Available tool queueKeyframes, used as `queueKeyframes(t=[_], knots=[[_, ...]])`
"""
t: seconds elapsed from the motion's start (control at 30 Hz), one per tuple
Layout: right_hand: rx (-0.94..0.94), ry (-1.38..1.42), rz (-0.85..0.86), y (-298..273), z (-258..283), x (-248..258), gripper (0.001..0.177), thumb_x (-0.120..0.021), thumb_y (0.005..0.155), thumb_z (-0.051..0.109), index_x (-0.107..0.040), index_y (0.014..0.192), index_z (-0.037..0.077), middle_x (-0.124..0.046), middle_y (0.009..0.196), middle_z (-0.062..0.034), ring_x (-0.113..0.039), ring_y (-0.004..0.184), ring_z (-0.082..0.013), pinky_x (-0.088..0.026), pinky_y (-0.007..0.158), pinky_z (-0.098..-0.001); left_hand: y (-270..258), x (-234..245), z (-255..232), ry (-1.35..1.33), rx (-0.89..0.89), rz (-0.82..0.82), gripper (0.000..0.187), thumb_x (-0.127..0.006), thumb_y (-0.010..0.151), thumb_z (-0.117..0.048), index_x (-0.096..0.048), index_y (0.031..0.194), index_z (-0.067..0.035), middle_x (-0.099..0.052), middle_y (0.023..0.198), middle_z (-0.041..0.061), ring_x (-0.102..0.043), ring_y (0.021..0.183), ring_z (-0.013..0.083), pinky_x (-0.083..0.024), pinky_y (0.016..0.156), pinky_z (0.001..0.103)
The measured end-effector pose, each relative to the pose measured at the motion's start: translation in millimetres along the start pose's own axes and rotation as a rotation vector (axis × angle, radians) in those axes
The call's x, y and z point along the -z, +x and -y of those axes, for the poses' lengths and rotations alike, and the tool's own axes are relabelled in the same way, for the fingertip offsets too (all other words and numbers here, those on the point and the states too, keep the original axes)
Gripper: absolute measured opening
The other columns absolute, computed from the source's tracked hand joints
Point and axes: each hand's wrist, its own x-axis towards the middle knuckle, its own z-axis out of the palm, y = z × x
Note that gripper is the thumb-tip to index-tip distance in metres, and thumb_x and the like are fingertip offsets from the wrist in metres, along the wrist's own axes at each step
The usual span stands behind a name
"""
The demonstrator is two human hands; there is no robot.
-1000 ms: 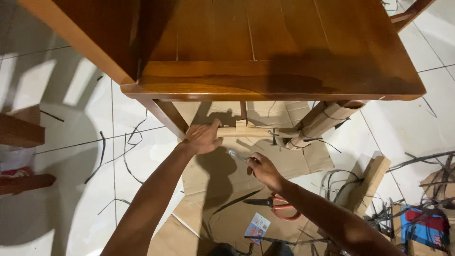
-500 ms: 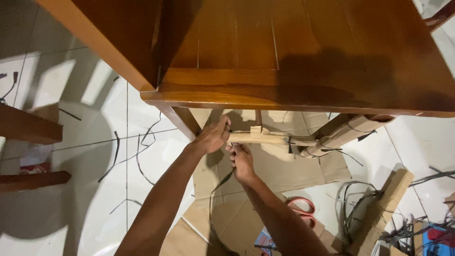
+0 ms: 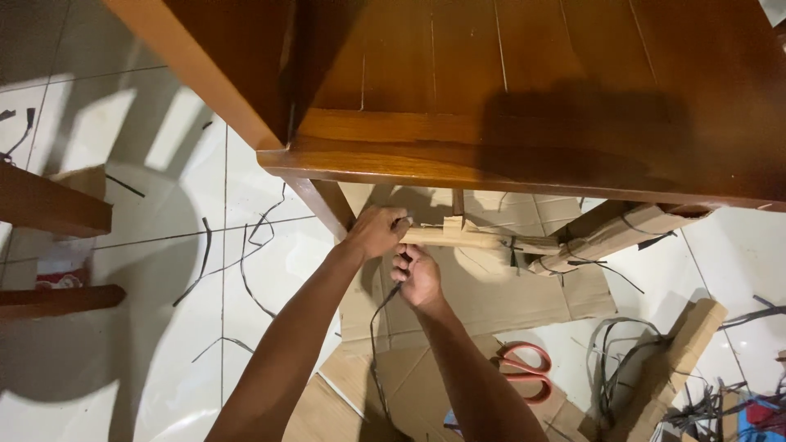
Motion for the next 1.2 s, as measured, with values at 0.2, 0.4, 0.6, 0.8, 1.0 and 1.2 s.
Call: queueKeyframes(t=[0.2, 0.4, 0.6, 0.8, 1.0, 1.2], knots=[[0.043, -0.188, -0.002, -18.8, -2.2, 7.9, 0.009, -0.045, 0.106, 0.02, -0.05, 0.112, 0.016, -0.049, 0.085, 0.004, -0.046, 0.059, -0.0072, -0.034, 0.039, -0.0198, -8.1, 0.4, -2.1, -0.106, -0.177, -0.129, 0.029, -0.047, 0.103, -0.027, -0.059, 0.085, -0.008, -0.057, 0.068, 0.018, -0.051, 0.064, 0.0251, -0.044, 0.062, 0.04], [0.116, -0.375, -0.013, -52.6, -1.0, 1.1, 0.035, -0.045, 0.109, 0.018, -0.043, 0.14, 0.004, -0.056, 0.08, -0.0049, -0.049, 0.048, -0.0093, -0.035, 0.034, -0.02, -29.0, -4.1, -1.9, -0.264, -0.274, -0.307, 0.029, -0.054, 0.106, -0.023, -0.07, 0.107, 0.002, -0.07, 0.075, 0.026, -0.067, 0.065, 0.04, -0.052, 0.061, 0.05], [0.326, -0.661, -0.152, -66.1, -5.5, -17.1, 0.034, -0.051, 0.106, 0.015, -0.06, 0.136, 0.002, -0.065, 0.076, -0.0065, -0.047, 0.054, -0.0087, -0.04, 0.042, -0.0209, -57.8, -28.8, -7.8, -0.382, -0.299, -0.418, 0.03, -0.055, 0.108, -0.021, -0.068, 0.094, 0.002, -0.069, 0.079, 0.023, -0.064, 0.071, 0.0324, -0.055, 0.073, 0.05], [0.408, -0.918, -0.168, -105.1, 10.1, -55.6, 0.036, -0.043, 0.109, 0.016, -0.068, 0.134, 0.01, -0.064, 0.082, -0.0064, -0.05, 0.069, -0.015, -0.047, 0.058, -0.0279, -104.5, -55.9, -35.6, -0.393, -0.347, -0.641, 0.024, -0.054, 0.107, -0.007, -0.058, 0.084, 0.002, -0.057, 0.081, 0.017, -0.059, 0.078, 0.0335, -0.05, 0.078, 0.042], [0.474, -1.272, -0.165, -128.9, 1.4, -51.9, 0.035, -0.042, 0.104, 0.016, -0.07, 0.124, 0.017, -0.075, 0.09, -0.0167, -0.071, 0.075, -0.0279, -0.058, 0.072, -0.0468, -108.5, -114.3, 2.0, -0.797, 0.052, -0.61, 0.027, -0.057, 0.108, -0.021, -0.07, 0.098, 0.0, -0.062, 0.102, 0.017, -0.064, 0.096, 0.0265, -0.052, 0.09, 0.044], [0.511, -1.296, -0.048, -114.0, -22.1, -0.3, 0.029, -0.046, 0.103, 0.016, -0.074, 0.112, 0.017, -0.075, 0.079, -0.0115, -0.066, 0.07, -0.0191, -0.059, 0.069, -0.0393, -102.8, -113.3, 5.3, -1.01, 0.172, -0.521, 0.026, -0.06, 0.105, -0.017, -0.073, 0.085, -0.006, -0.067, 0.067, 0.009, -0.054, 0.066, 0.0114, -0.046, 0.062, 0.031]])
